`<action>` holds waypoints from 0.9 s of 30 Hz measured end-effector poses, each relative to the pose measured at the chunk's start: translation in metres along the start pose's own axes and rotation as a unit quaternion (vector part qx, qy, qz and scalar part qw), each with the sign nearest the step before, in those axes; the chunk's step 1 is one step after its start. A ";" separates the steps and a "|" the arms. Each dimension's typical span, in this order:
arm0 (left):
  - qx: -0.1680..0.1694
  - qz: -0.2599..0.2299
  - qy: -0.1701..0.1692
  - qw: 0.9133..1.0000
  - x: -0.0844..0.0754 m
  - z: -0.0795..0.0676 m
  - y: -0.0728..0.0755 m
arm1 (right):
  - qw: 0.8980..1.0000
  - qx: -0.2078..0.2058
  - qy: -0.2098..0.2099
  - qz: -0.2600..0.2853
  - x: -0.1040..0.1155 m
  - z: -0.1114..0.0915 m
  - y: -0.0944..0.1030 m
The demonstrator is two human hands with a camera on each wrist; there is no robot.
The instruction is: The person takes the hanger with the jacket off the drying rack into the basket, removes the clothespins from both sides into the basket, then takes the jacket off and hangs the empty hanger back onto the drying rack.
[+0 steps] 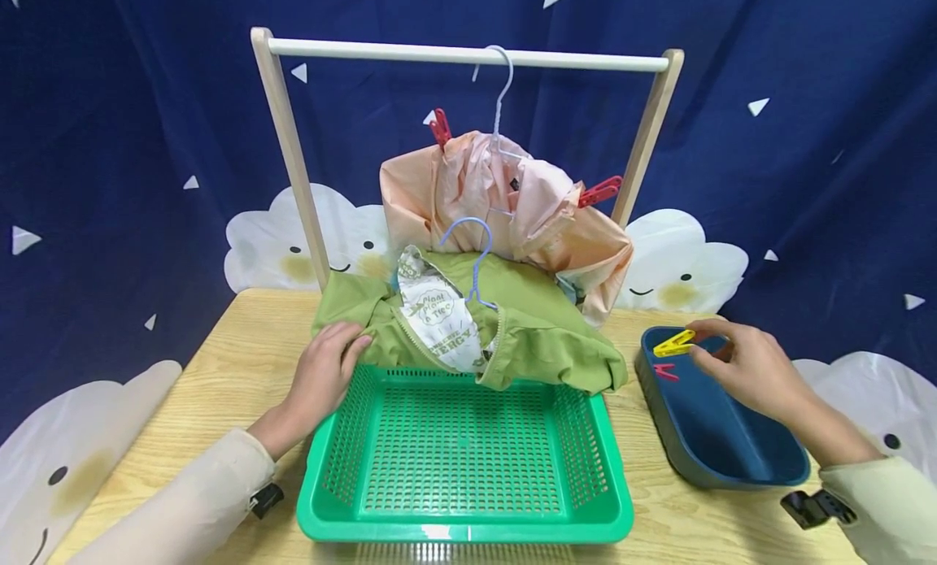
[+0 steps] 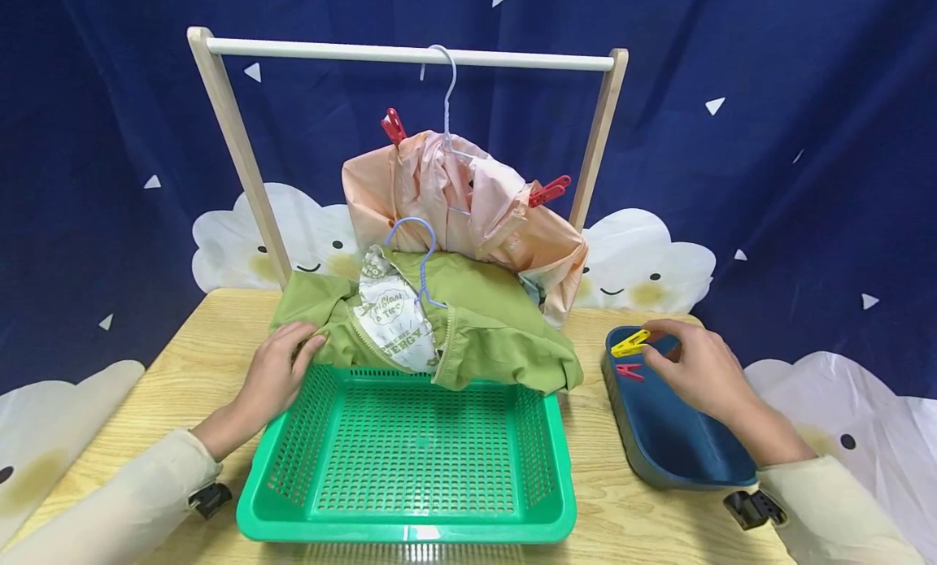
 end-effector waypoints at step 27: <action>0.002 -0.002 0.002 1.000 0.000 0.000 0.000 | 0.992 0.128 -0.014 0.008 -0.068 0.002 -0.033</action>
Point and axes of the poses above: each hand's wrist, its own z-axis towards the middle knuckle, its own y-axis out of the back of the hand, x = y × z, the point moved 4 cm from there along z, towards the middle knuckle, and after that the axes turned 2 degrees about -x, right-handed, at the moved point
